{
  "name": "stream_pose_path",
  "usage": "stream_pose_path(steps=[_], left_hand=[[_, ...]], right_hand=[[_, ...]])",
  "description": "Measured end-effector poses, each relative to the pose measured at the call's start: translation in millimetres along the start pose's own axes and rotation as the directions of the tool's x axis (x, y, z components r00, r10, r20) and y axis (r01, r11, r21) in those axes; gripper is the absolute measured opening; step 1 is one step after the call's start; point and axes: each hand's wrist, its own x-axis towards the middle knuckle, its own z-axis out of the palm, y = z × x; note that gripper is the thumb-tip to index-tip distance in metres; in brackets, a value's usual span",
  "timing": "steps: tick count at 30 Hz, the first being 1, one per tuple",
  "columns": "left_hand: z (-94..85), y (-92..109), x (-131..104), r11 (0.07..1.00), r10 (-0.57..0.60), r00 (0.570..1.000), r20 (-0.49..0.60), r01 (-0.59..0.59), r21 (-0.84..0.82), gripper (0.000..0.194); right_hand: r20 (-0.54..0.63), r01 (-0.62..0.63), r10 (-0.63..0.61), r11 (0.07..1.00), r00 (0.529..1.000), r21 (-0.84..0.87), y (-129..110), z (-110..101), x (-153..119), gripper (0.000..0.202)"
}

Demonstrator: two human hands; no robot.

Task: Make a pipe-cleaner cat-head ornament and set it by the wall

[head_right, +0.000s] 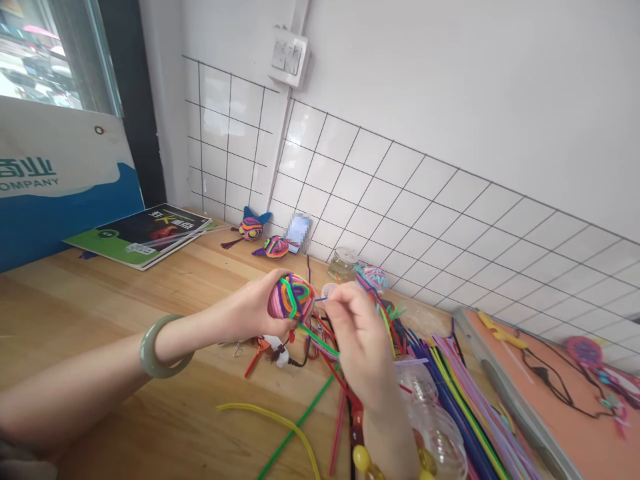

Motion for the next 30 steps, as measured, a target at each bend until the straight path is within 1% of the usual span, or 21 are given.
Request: stream_pose_path(steps=[2,3,4,5,7,9,12,15,17,19,21,23,24,25,26,27,30], left_hand=[[-2.6,0,1,0.998,-0.024,1.0,0.002,0.024,-0.049,0.051],[-3.3,0,2,0.997,-0.03,1.0,0.001,0.03,-0.064,0.05],[-3.7,0,2,0.997,-0.032,0.999,0.0,0.032,-0.073,0.049],[-3.8,0,2,0.996,-0.029,1.0,-0.001,0.029,-0.079,0.05],[-3.2,-1,2,0.997,-0.008,1.0,0.0,0.008,-0.078,0.053],[-2.1,-1,1,0.999,0.012,1.0,0.002,-0.012,-0.045,0.058],[-0.3,-1,0,0.999,0.027,0.999,0.017,-0.028,0.025,0.06],[0.3,-1,0,0.998,0.035,0.999,0.011,-0.036,0.057,0.061],[-0.8,-1,1,0.999,0.027,1.0,0.005,-0.027,0.031,0.061],[-3.0,0,1,1.0,0.005,1.0,0.005,-0.005,-0.025,0.059],[-5.9,0,3,0.996,-0.017,1.0,-0.001,0.017,-0.086,0.056],[-8.3,1,4,0.992,-0.025,0.999,-0.019,0.023,-0.124,0.054],[-9.2,1,4,0.991,-0.024,0.999,-0.028,0.02,-0.132,0.054],[-9.7,2,5,0.991,-0.022,0.999,-0.037,0.017,-0.134,0.054],[-10.0,2,5,0.991,-0.022,0.999,-0.036,0.017,-0.133,0.054],[-9.9,2,4,0.991,-0.023,0.999,-0.03,0.019,-0.132,0.054],[-8.8,2,2,0.993,-0.018,1.0,-0.003,0.018,-0.115,0.055]], right_hand=[[-0.128,0.032,-0.013,0.988,0.992,0.149,-1,-10,0,0.015],[-0.153,0.053,-0.027,0.985,0.988,0.166,-2,-12,0,0.015],[-0.138,0.066,-0.047,0.988,0.989,0.136,-2,-11,0,0.014],[-0.09,0.073,-0.067,0.995,0.994,0.068,-1,-9,0,0.013],[0.065,0.097,-0.092,0.992,0.994,-0.081,0,1,1,0.008],[0.208,0.135,-0.101,0.979,0.973,-0.155,3,14,1,0.005],[0.314,0.187,-0.112,0.957,0.943,-0.222,7,29,0,0.007],[0.363,0.224,-0.107,0.928,0.926,-0.297,8,33,0,0.014],[0.37,0.207,-0.084,0.929,0.925,-0.306,7,29,1,0.015],[0.338,0.165,-0.067,0.949,0.939,-0.27,5,19,2,0.014],[0.24,0.125,-0.073,0.97,0.968,-0.21,4,7,3,0.013],[0.09,0.099,-0.085,0.981,0.992,-0.165,3,-5,3,0.013],[0.022,0.097,-0.095,0.984,0.995,-0.15,3,-8,3,0.013],[-0.017,0.098,-0.102,0.984,0.995,-0.146,3,-10,3,0.012],[-0.017,0.105,-0.108,0.983,0.994,-0.152,4,-10,3,0.013],[0.02,0.116,-0.114,0.979,0.993,-0.166,4,-9,3,0.012],[0.214,0.174,-0.13,0.965,0.968,-0.198,4,4,3,0.01]])
